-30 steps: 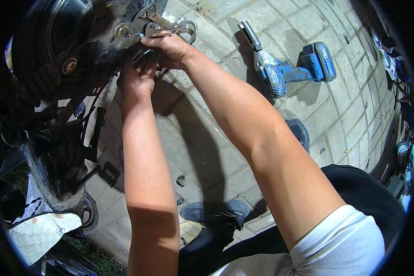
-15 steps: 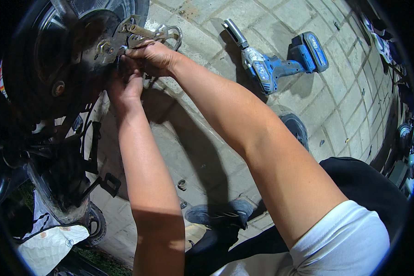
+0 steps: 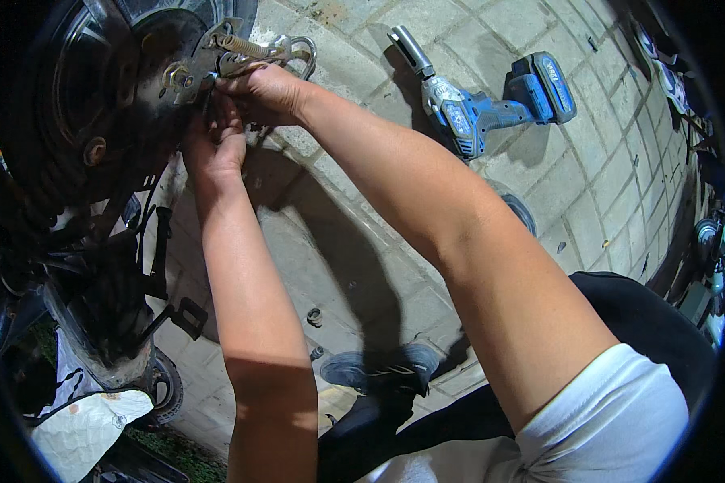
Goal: The person uses a cordless impact wrench to remove bolts from the rear wheel area of a motorcycle, then manually adjusts and tightens brake components and cables. The person works on the brake assembly and related linkages by hand after using the power tool.
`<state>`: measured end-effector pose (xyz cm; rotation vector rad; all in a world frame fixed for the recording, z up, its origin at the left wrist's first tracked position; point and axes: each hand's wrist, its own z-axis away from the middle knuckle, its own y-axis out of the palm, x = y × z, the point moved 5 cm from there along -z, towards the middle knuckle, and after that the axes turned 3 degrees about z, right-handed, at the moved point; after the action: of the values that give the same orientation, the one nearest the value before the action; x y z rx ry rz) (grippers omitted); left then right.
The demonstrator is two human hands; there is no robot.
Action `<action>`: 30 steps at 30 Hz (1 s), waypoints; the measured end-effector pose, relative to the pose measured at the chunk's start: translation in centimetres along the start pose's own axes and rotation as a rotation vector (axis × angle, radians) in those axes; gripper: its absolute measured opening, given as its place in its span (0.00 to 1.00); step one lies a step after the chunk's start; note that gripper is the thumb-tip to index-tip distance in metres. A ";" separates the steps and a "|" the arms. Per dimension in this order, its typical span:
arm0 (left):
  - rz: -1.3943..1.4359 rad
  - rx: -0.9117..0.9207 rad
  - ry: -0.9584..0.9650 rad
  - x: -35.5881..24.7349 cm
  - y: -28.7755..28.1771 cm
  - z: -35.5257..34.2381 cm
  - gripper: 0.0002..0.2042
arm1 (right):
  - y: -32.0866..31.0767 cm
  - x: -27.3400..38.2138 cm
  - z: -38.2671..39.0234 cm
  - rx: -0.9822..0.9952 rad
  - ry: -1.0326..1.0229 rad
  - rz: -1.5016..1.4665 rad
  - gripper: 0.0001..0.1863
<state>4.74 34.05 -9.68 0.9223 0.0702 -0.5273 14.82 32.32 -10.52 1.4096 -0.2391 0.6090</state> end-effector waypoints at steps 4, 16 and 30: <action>-0.004 -0.119 0.114 0.2 -0.5 -0.1 0.14 | 0.1 0.1 0.2 -0.062 0.006 -0.071 0.06; -0.074 0.150 0.127 1.0 -0.4 0.3 0.14 | -0.1 0.0 -0.5 0.244 0.041 -0.026 0.13; 0.244 0.158 0.181 2.2 0.2 0.7 0.08 | -0.1 0.9 0.1 0.155 0.068 0.230 0.14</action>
<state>6.59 32.74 -9.77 1.1149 0.0787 -0.2239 15.65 32.44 -10.07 1.5191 -0.3072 0.8789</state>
